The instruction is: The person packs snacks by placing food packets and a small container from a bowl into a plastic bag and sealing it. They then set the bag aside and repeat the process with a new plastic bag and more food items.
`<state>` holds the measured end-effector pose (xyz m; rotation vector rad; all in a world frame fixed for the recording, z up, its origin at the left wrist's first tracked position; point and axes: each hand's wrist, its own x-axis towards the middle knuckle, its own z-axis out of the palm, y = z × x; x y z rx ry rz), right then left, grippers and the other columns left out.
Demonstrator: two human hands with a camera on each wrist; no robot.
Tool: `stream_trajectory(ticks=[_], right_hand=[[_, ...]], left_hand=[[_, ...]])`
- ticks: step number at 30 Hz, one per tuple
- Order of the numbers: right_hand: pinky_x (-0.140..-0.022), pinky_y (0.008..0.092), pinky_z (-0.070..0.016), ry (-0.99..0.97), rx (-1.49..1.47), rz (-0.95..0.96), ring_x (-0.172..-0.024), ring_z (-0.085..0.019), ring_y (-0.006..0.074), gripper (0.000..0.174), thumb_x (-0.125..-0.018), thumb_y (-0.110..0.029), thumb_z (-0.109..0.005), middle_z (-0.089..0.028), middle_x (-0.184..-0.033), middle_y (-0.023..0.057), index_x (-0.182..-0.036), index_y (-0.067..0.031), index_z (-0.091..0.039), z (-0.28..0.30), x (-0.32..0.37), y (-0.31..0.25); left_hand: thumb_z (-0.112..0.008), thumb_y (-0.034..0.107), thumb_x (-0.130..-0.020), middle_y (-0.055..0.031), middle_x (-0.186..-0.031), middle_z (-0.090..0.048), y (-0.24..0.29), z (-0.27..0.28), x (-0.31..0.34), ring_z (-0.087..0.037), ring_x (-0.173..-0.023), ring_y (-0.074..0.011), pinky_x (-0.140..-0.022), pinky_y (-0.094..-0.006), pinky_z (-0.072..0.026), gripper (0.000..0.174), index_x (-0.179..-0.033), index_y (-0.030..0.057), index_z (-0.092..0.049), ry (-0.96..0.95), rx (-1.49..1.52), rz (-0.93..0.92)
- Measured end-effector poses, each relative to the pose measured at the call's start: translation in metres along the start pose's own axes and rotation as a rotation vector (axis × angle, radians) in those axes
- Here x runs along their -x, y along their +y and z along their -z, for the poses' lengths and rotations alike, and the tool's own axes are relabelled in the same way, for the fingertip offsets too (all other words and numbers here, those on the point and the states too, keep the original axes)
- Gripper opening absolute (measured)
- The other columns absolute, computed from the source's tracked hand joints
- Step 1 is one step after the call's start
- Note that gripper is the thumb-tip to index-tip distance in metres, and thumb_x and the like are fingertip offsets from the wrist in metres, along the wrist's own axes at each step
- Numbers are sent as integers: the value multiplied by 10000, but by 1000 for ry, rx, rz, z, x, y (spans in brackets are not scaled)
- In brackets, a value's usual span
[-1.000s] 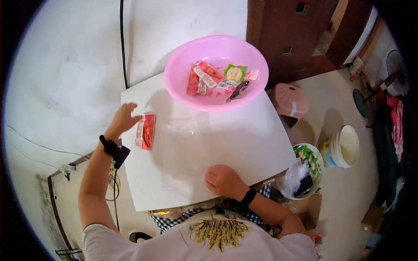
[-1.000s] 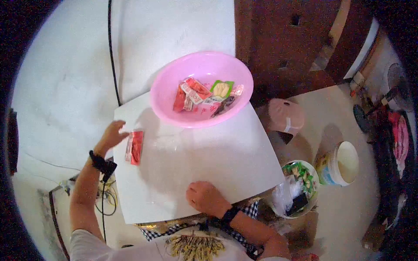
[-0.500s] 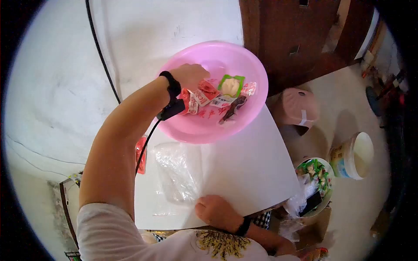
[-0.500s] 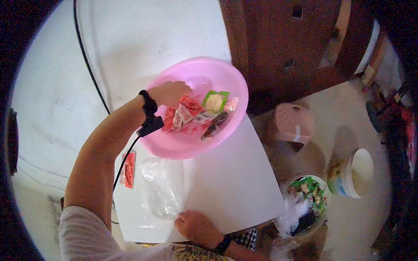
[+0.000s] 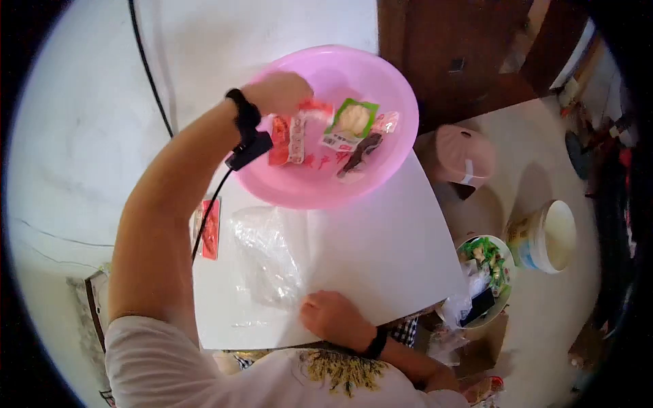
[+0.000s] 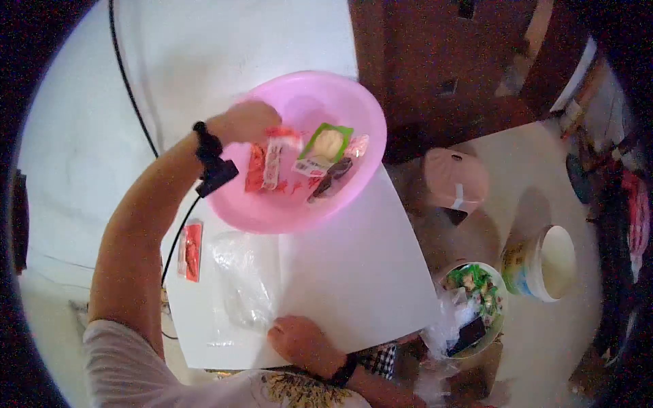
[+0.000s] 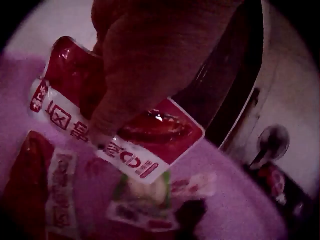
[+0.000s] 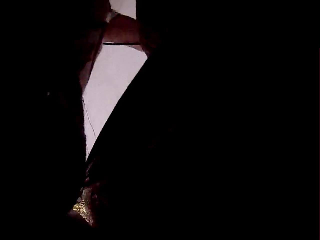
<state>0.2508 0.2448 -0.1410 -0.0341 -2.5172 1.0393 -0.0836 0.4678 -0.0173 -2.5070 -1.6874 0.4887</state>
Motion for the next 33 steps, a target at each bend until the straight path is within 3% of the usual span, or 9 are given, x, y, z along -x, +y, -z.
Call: stream_trajectory(ticks=[6, 10, 11, 12, 13, 16, 21, 24, 33], right_hand=[[-657, 404, -477, 135, 150, 23, -745, -567, 282, 94, -755, -130, -569, -534, -754, 90, -696, -72, -524, -5, -5, -10], [-644, 412, -468, 83, 45, -99, -732, -555, 301, 126, -764, -135, -624, -541, -764, 101, -726, -56, -533, -6, -9, -12], [-642, 413, -467, 93, 43, -99, -736, -554, 304, 134, -763, -136, -637, -545, -770, 105, -734, -53, -536, -7, -8, -11], [-639, 414, -466, 105, 44, -102, -740, -554, 306, 143, -761, -138, -649, -549, -776, 109, -741, -49, -539, -8, -8, -11], [-631, 404, -469, 112, 58, -94, -729, -562, 303, 127, -751, -120, -653, -564, -776, 105, -740, -50, -548, -8, -9, -12], [-623, 393, -474, 117, 94, -86, -718, -572, 299, 113, -739, -100, -658, -582, -776, 101, -738, -51, -557, -10, -10, -13], [-640, 409, -472, 129, 88, -103, -722, -560, 308, 144, -755, -126, -648, -559, -764, 111, -733, -47, -530, -13, -8, -13], [-627, 410, -469, 111, 100, -73, -705, -557, 305, 137, -762, -121, -639, -546, -744, 113, -731, -46, -530, -11, -8, -11], [-622, 406, -467, 69, 11, -112, -710, -550, 296, 135, -779, -138, -623, -524, -740, 107, -731, -51, -532, -7, -7, -8]], left_hand=[[-693, 161, -798, -42, -915, -654, -25, 77, 153, -610, -810, -117, -714, -292, -505, 277, -1011, 4, -610, 474, 926, 494], [-682, 152, -796, -39, -878, -639, -36, 16, 253, -606, -776, -125, -685, -294, -505, 270, -1017, 15, -611, 427, 1124, 771], [-672, 142, -795, -31, -851, -632, 0, 14, 264, -604, -755, -121, -665, -294, -503, 240, -991, 14, -618, 570, 1322, 747], [-667, 123, -783, -29, -811, -628, 0, -4, 281, -604, -717, -121, -632, -285, -499, 214, -965, 18, -625, 360, 1315, 858], [-668, 106, -766, -30, -764, -622, 6, -47, 286, -594, -637, -121, -561, -279, -487, 195, -933, 15, -628, 518, 1345, 912], [-712, 48, -684, -28, -793, -629, 46, -91, 296, -586, -673, -124, -567, -280, -480, 225, -896, 34, -639, 365, 1546, 926], [-733, 135, -701, -138, -950, -657, 81, -115, 298, -635, -842, -183, -709, -303, -524, 474, -1121, -20, -575, 218, 1294, 1100], [-761, 198, -693, -157, -935, -657, 72, -90, 297, -641, -818, -228, -730, -326, -517, 512, -1116, -29, -583, 152, 633, 908], [-687, 299, -805, -137, -823, -649, 10, 15, 152, -636, -728, -191, -631, -323, -518, 416, -1064, -16, -608, 415, 535, 594]])
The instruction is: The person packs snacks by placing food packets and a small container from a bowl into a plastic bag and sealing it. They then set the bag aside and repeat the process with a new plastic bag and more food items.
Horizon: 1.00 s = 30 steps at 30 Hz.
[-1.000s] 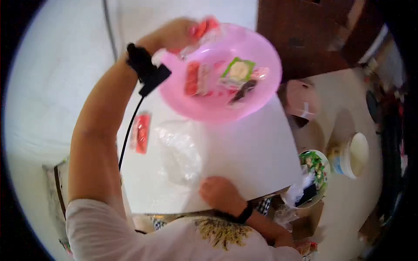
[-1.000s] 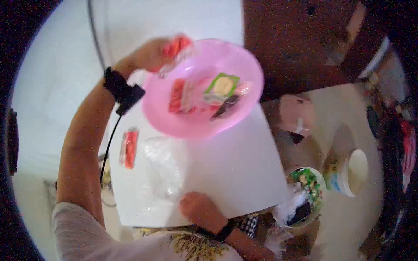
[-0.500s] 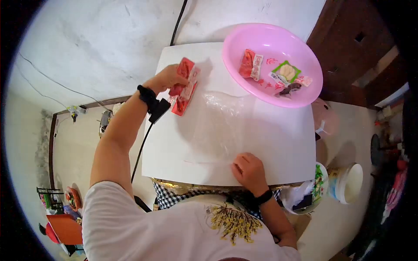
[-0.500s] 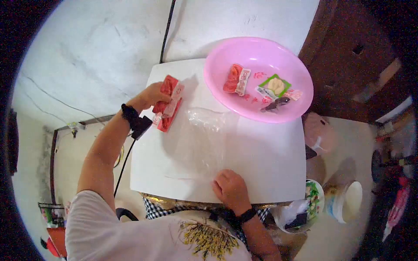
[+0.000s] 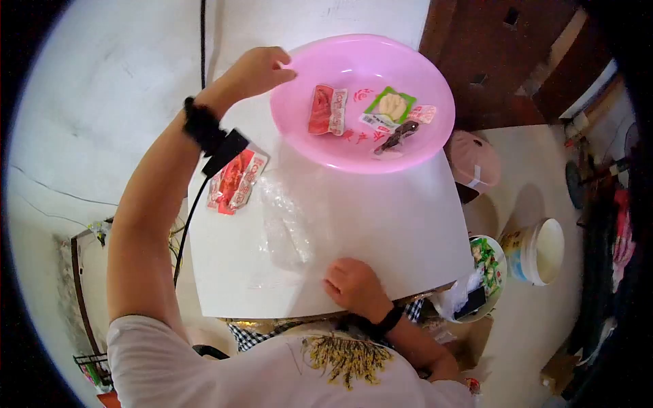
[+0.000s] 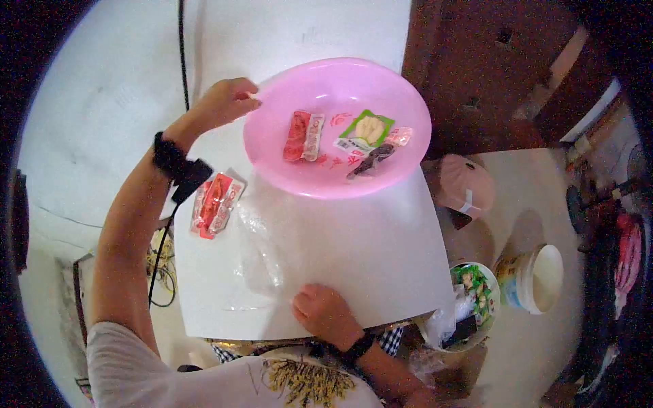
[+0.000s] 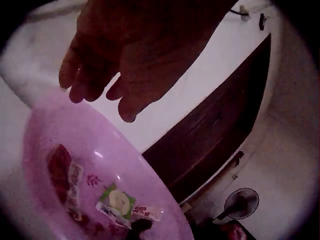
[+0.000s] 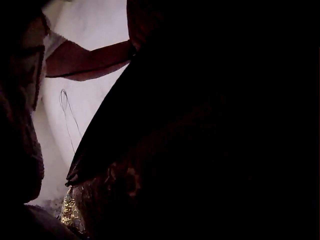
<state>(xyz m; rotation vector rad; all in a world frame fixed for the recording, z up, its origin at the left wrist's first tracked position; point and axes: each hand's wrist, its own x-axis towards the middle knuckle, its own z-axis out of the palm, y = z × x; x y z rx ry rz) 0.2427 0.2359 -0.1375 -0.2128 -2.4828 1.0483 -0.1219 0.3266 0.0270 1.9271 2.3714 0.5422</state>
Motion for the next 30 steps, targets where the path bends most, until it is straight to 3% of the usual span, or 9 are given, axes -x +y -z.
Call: stream_trajectory(ticks=[3, 6, 9, 13, 16, 20, 22, 25, 30], right_hand=[[-639, 401, -468, 12, -43, 17, -739, -553, 285, 128, -777, -137, -602, -524, -760, 107, -721, -56, -520, 0, 2, 4], [-660, 398, -471, -49, -46, 21, -767, -557, 277, 106, -769, -130, -572, -527, -768, 110, -723, -58, -510, 3, 2, 6], [-583, 402, -441, 8, -117, 62, -669, -526, 288, 151, -752, -93, -616, -488, -715, 97, -707, -51, -479, 2, 1, 11], [-595, 397, -448, -5, -131, 56, -687, -536, 277, 125, -765, -91, -584, -491, -722, 93, -711, -60, -475, 2, 4, 13], [-613, 390, -454, 9, -112, 71, -713, -543, 269, 109, -773, -90, -573, -502, -741, 87, -719, -63, -483, 3, 2, 13], [-663, 376, -476, -25, -65, 70, -759, -561, 259, 69, -750, -97, -557, -526, -783, 99, -750, -53, -503, 7, 2, 10], [-682, 370, -486, -39, -38, 62, -773, -569, 256, 65, -736, -98, -549, -531, -793, 106, -755, -50, -508, 8, 2, 6], [-684, 368, -485, -23, -5, 64, -768, -564, 260, 65, -738, -97, -547, -525, -785, 106, -737, -53, -500, 5, 4, 6], [-695, 377, -483, -1, 44, 66, -776, -560, 270, 89, -749, -115, -556, -521, -777, 102, -731, -50, -497, -1, 6, 5]], left_hand=[[-658, 325, -783, -164, -798, -652, 37, -29, -40, -645, -712, -259, -656, -365, -517, 423, -979, -49, -624, -286, 151, 351], [-667, 305, -762, -141, -790, -666, 39, -72, -64, -639, -708, -238, -635, -372, -515, 402, -977, -33, -638, -509, -34, 445], [-681, 293, -742, -132, -814, -675, 41, -92, -66, -631, -698, -234, -606, -377, -508, 372, -947, -16, -655, -721, -11, 308], [-750, 198, -652, -119, -811, -677, 78, -94, -68, -625, -695, -206, -595, -361, -497, 329, -915, 17, -671, -766, -38, 351], [-800, 171, -578, -125, -832, -679, 60, -117, -78, -626, -701, -201, -606, -345, -505, 427, -950, 10, -665, -783, -154, 369], [-842, 204, -498, -147, -875, -680, 67, -107, -67, -650, -726, -226, -620, -344, -526, 556, -966, -28, -651, -732, 71, 325], [-849, 208, -467, -160, -890, -680, 47, -126, -70, -661, -739, -239, -630, -343, -534, 593, -964, -43, -647, -706, -99, 328], [-827, 195, -544, -138, -799, -675, 20, -141, -67, -638, -685, -234, -584, -354, -514, 466, -916, -27, -655, -611, -4, 282], [-788, 213, -568, -122, -823, -671, 28, -100, -63, -641, -733, -206, -660, -330, -518, 450, -925, -23, -647, -401, -26, 175]])
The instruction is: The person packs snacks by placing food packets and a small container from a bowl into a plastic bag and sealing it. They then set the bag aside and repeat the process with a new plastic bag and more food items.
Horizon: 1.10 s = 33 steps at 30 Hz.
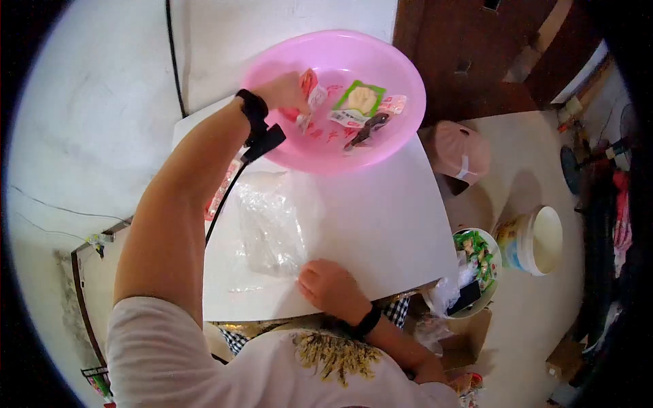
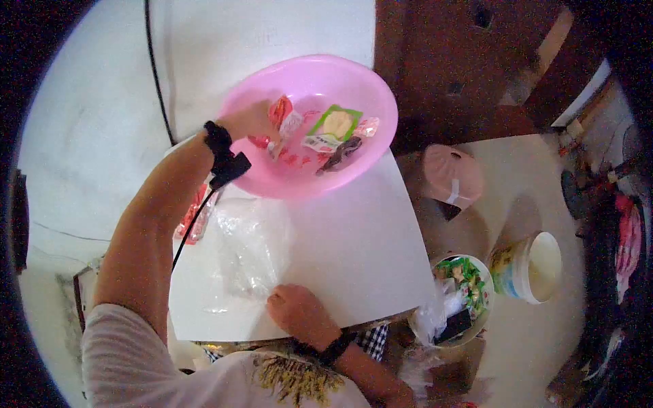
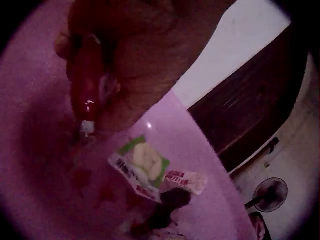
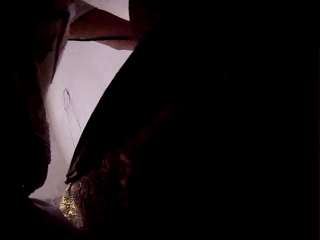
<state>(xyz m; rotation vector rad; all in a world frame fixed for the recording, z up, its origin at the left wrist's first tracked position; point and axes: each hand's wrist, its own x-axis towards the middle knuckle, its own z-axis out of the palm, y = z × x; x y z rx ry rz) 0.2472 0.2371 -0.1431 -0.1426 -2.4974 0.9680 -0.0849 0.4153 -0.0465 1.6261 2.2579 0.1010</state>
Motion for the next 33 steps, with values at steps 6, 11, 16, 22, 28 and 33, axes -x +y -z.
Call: stream_trajectory(ticks=[6, 11, 16, 22, 28, 33], right_hand=[[-698, 389, -482, -55, 137, 20, -809, -572, 279, 97, -784, -141, -601, -571, -840, 97, -756, -66, -547, -2, 1, -2], [-653, 407, -480, 47, 68, -48, -760, -570, 297, 117, -760, -125, -635, -569, -798, 108, -747, -54, -543, -7, -6, -7], [-599, 411, -471, 67, 71, -45, -692, -561, 307, 131, -728, -91, -650, -555, -740, 105, -716, -51, -526, -5, -9, -14], [-576, 403, -461, 92, 94, -59, -657, -546, 303, 162, -710, -81, -658, -535, -702, 101, -674, -53, -502, -6, -4, -18], [-560, 397, -447, 98, 195, 19, -644, -538, 307, 165, -710, -79, -655, -527, -691, 109, -670, -51, -498, -12, 0, -12], [-575, 416, -442, 56, 146, -6, -679, -540, 321, 163, -751, -103, -623, -538, -727, 124, -673, -37, -496, -11, -1, -13]], left_hand=[[-676, 84, -786, -97, -1010, -617, -19, 75, 124, -627, -840, -177, -747, -307, -532, 483, -1212, -16, -473, 344, 877, -121], [-743, 88, -692, -109, -934, -637, -117, 49, 203, -645, -802, -188, -701, -320, -551, 538, -1168, -18, -516, 412, 880, 82], [-721, 50, -732, -95, -983, -639, -136, -32, 238, -639, -841, -181, -711, -330, -550, 498, -1180, 18, -507, 307, 916, 251], [-715, 76, -700, -170, -999, -645, -135, -102, 233, -647, -866, -244, -752, -328, -528, 577, -1227, 9, -492, 472, 295, 206], [-701, 73, -717, -152, -969, -650, -102, -75, 264, -650, -825, -234, -697, -318, -530, 585, -1259, 11, -488, 346, 544, 350], [-624, 10, -784, -85, -974, -633, -112, -94, 303, -628, -775, -144, -643, -272, -524, 479, -1239, -32, -480, 389, 1148, 276]])
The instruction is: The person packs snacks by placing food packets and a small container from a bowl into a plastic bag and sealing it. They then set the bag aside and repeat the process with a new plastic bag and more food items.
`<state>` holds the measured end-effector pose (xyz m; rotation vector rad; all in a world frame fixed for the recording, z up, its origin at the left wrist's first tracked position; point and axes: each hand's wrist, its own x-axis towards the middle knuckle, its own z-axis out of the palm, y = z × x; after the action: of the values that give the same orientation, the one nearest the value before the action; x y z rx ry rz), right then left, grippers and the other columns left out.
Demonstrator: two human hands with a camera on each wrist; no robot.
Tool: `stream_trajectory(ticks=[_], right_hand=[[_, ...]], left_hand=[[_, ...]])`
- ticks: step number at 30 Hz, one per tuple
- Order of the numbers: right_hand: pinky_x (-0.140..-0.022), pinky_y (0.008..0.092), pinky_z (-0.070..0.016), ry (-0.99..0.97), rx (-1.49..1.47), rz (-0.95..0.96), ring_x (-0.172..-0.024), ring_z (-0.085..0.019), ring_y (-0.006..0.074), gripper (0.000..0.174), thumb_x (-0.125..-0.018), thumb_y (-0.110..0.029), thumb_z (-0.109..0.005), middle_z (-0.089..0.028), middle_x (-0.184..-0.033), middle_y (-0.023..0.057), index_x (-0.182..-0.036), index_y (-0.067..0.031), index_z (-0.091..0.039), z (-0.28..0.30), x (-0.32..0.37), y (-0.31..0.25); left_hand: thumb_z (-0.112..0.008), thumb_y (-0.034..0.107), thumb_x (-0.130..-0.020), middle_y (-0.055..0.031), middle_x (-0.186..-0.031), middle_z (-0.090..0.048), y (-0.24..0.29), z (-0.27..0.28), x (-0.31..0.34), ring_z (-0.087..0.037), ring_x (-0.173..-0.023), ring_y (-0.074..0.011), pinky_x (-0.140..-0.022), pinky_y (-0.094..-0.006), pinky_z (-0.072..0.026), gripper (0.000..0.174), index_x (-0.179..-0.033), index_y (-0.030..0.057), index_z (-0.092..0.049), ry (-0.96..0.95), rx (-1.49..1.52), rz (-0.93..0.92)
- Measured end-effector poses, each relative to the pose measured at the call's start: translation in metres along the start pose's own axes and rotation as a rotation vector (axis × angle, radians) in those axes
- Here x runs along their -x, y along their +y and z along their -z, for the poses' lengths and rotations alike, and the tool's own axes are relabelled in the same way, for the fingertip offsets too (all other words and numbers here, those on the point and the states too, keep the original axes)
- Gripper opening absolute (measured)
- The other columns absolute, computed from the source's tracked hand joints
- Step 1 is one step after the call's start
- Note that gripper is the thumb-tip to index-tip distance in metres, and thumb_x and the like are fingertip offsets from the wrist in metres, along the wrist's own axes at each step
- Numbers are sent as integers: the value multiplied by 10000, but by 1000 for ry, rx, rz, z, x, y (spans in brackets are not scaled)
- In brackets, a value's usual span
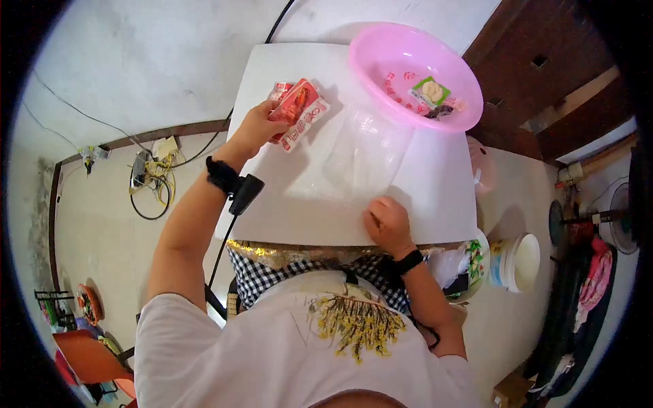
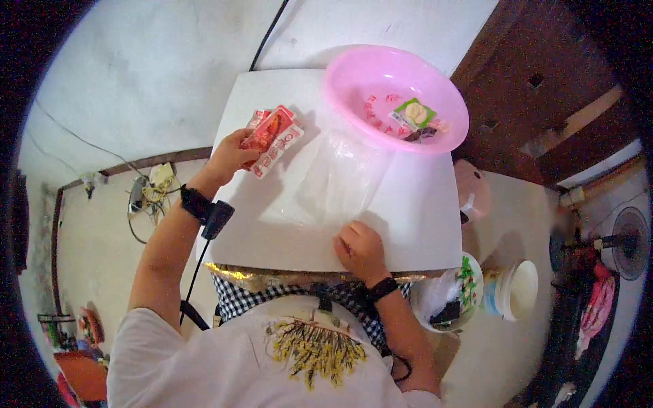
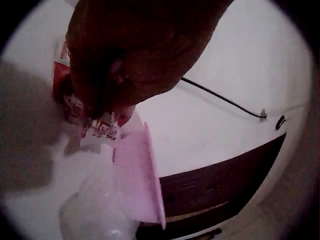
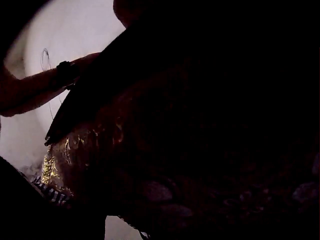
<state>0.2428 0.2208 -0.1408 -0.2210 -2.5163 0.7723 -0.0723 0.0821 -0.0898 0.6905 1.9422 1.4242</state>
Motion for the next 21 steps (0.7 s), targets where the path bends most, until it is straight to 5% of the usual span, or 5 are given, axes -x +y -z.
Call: stream_trajectory(ticks=[6, 10, 12, 17, 21], right_hand=[[-661, 421, -458, -53, -50, -190, -739, -553, 344, 90, -781, -99, -580, -566, -767, 139, -735, -24, -561, 8, -7, -14], [-671, 412, -465, -53, -13, -236, -762, -567, 327, 63, -746, -91, -621, -582, -782, 118, -745, -42, -582, 4, -1, -15], [-643, 412, -456, -74, 6, -265, -744, -566, 318, 86, -736, -92, -640, -581, -772, 114, -733, -48, -565, 1, 2, -17], [-623, 403, -450, -123, 50, -298, -736, -568, 317, 123, -744, -102, -642, -583, -771, 119, -717, -44, -537, 5, 4, -25], [-645, 406, -450, -54, 24, -237, -748, -566, 320, 94, -770, -109, -633, -582, -767, 120, -749, -43, -569, 3, 5, -29]], left_hand=[[-577, -6, -832, -100, -1024, -628, -9, 12, 58, -645, -837, -163, -706, -305, -549, 418, -1229, -18, -446, -30, 355, 88], [-571, 18, -853, -138, -1124, -596, -26, -2, 106, -648, -893, -186, -715, -298, -554, 507, -1308, -13, -348, 141, 502, 178], [-595, 54, -847, -144, -1104, -609, -40, -9, 137, -650, -823, -192, -663, -287, -548, 641, -1381, 29, -239, 8, 548, 190], [-613, 123, -846, -130, -959, -660, -22, -2, 179, -655, -758, -185, -624, -288, -515, 366, -1186, 10, -540, -167, -441, 293], [-651, 130, -791, -122, -1070, -631, -17, 12, 160, -625, -882, -310, -732, -369, -507, 381, -1166, 88, -595, 114, -848, -315]])
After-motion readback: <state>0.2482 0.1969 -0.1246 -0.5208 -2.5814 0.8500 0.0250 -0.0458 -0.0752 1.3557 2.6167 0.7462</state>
